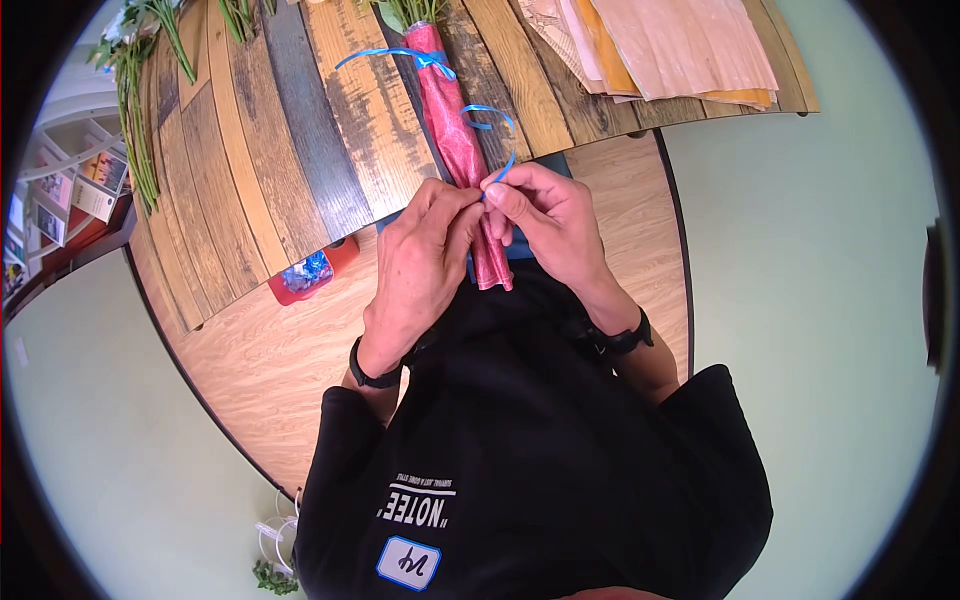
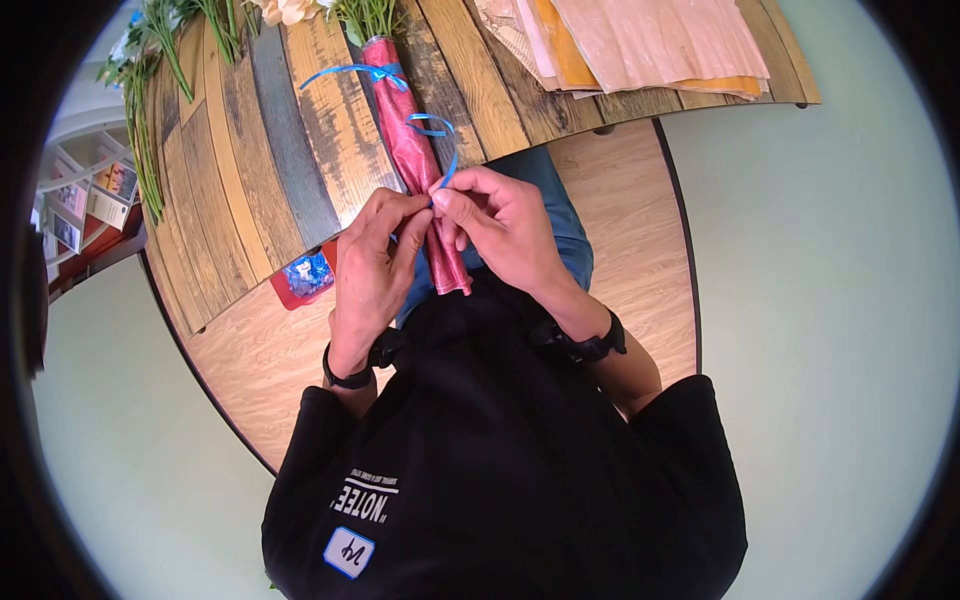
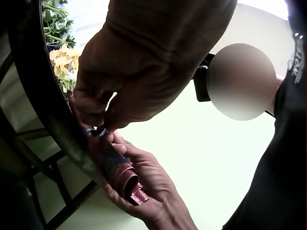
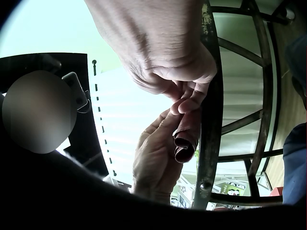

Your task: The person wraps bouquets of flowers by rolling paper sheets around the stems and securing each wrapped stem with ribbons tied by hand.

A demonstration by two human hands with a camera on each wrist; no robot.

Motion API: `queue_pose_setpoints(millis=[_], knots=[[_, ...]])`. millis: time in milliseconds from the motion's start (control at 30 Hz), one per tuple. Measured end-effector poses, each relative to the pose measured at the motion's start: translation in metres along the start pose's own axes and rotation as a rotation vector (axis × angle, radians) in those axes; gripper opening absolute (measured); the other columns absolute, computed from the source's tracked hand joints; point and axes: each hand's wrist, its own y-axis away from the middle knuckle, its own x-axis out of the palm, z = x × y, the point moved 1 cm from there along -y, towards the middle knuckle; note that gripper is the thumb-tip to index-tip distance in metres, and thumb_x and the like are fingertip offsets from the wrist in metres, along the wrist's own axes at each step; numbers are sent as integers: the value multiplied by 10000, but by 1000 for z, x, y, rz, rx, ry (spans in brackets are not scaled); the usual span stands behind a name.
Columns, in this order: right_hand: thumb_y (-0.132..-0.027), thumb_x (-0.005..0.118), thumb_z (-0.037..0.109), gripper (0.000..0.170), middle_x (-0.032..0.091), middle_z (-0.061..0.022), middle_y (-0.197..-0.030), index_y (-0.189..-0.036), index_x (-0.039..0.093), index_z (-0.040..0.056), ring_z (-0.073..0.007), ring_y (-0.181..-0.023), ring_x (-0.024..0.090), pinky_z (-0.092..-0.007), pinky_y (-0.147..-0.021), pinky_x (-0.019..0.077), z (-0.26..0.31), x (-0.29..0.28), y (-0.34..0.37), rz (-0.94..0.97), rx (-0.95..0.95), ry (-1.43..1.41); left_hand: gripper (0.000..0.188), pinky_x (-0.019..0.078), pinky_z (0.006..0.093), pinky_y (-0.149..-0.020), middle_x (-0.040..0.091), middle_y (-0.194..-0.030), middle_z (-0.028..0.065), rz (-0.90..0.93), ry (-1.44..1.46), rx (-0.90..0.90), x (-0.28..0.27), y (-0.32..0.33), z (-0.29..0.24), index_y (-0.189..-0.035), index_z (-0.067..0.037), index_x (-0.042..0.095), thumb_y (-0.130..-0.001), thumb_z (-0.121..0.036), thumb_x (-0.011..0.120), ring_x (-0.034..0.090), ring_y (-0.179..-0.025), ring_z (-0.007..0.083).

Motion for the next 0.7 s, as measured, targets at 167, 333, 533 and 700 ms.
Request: queue_pose_setpoints(millis=[167, 333, 533, 700], knots=[[-993, 655, 131, 163, 669, -31, -777, -1028, 681, -26, -56, -644, 601, -208, -573, 498, -2, 0, 0, -1, -4, 4, 142, 526, 359, -669, 633, -898, 126, -9, 36, -9, 0, -3, 4, -1015, 1, 676, -886, -39, 719, 678, -767, 293], [-980, 670, 114, 149, 685, -42, -790, -1025, 684, -27, -60, -640, 608, -210, -566, 502, -2, 0, -1, -13, -7, 5, 108, 518, 331, -679, 627, -843, 115, -35, 98, -26, 3, -3, 7, -966, 6, 685, -872, -19, 730, 669, -756, 260], [-968, 685, 107, 154, 701, -62, -793, -1014, 686, -40, -68, -635, 613, -215, -562, 507, -1, 0, -1, -19, 1, -32, 56, 490, 273, -671, 647, -835, 65, -41, 121, -58, 3, -2, 5, -921, 8, 696, -885, -12, 734, 615, -739, 135], [-968, 682, 96, 156, 689, -63, -798, -1034, 671, -44, -75, -647, 620, -218, -574, 513, -2, -3, -2, -4, 44, -87, 45, 459, 255, -649, 632, -826, 49, -7, 154, -95, 0, -6, 4, -910, 6, 690, -910, -31, 715, 580, -723, 109]])
